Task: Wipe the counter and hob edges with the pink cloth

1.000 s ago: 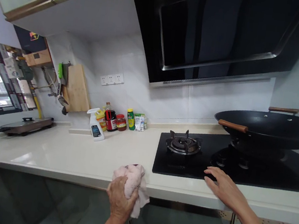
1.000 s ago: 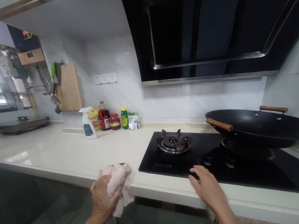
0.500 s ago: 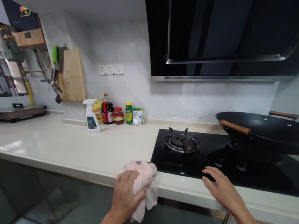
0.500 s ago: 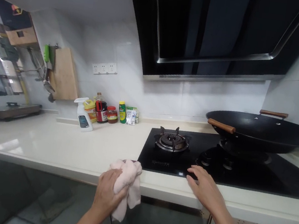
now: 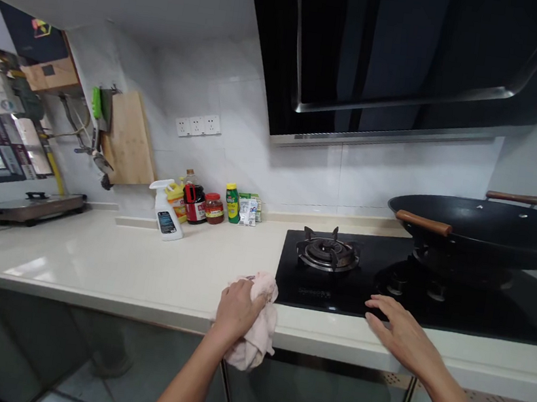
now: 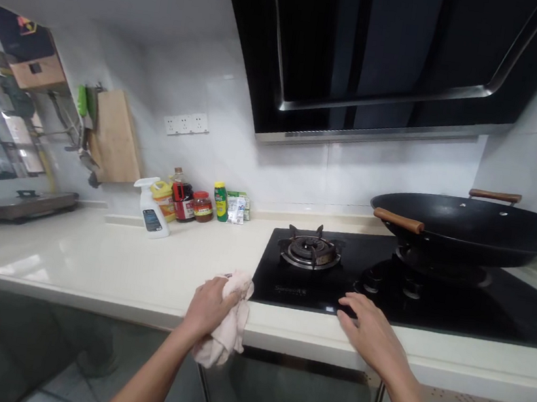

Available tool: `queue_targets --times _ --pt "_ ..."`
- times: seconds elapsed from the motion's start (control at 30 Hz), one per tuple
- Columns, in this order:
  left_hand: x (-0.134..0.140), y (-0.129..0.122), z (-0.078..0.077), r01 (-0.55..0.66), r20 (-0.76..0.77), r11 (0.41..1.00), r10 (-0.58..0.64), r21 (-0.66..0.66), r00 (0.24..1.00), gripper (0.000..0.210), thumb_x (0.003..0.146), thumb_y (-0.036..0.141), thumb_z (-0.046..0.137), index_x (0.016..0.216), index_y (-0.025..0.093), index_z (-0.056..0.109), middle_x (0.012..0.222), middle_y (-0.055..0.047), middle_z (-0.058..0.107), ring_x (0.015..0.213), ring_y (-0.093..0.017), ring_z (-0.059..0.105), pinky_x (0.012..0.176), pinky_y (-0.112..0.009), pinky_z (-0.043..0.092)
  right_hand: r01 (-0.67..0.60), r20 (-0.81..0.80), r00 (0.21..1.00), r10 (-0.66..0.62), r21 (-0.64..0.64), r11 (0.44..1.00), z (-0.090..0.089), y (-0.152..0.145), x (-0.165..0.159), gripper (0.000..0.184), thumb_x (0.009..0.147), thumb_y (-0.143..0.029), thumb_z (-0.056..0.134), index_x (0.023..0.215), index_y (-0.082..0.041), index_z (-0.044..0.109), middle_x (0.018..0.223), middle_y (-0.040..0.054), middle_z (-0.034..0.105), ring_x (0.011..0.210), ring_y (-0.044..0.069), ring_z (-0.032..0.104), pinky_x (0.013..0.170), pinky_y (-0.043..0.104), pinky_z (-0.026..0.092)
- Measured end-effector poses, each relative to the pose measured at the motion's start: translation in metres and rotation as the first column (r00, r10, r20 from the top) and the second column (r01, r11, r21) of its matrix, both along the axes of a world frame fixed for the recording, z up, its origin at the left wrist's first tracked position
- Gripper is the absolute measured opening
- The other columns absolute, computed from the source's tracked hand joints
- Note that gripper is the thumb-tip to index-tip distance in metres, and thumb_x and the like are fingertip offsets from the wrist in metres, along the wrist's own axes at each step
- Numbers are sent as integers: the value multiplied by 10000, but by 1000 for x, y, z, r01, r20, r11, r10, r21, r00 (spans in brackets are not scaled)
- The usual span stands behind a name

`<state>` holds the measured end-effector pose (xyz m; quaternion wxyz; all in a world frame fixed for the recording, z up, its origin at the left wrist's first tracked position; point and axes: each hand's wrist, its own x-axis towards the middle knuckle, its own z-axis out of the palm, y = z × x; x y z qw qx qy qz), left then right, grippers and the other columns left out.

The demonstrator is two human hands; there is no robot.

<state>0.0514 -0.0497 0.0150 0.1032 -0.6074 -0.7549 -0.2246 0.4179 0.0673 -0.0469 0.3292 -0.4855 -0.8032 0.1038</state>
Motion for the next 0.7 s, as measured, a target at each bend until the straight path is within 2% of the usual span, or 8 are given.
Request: queue_targets --times 0.23,0.4,0.53,0.7 --pt "21 -2 0 -9 4 1000 9 -20 1000 415 969 444 475 1171 159 699 1244 -177 753 1158 -318 684 1013 -432 466 -15 -9 1000 16 25 1000 -4 5 0 478 934 -555 446 1200 -250 702 1451 107 626 1377 303 559 1211 513 400" --pt "24 -4 3 12 23 997 -10 -81 1000 477 985 466 429 1237 149 680 1306 -186 730 1205 -331 667 1044 -441 452 8 3 1000 -8 3 1000 -3 0 -1 516 936 -590 420 1232 -266 692 1477 92 611 1409 313 532 1206 530 410" --pt "20 7 8 25 54 990 -18 -141 998 518 997 475 391 1302 146 648 1375 -175 697 1262 -317 641 1081 -415 427 9 3 1000 -9 9 1000 -3 -2 0 522 935 -595 425 1231 -263 697 1475 96 613 1404 320 537 1202 543 418" --pt "12 35 12 6 84 979 12 -202 996 585 990 515 382 1379 137 602 1445 -170 656 1334 -298 599 1121 -374 392 5 -6 1000 -5 11 1000 -9 1 2 550 933 -632 435 1244 -265 704 1485 99 609 1430 332 514 1210 566 409"
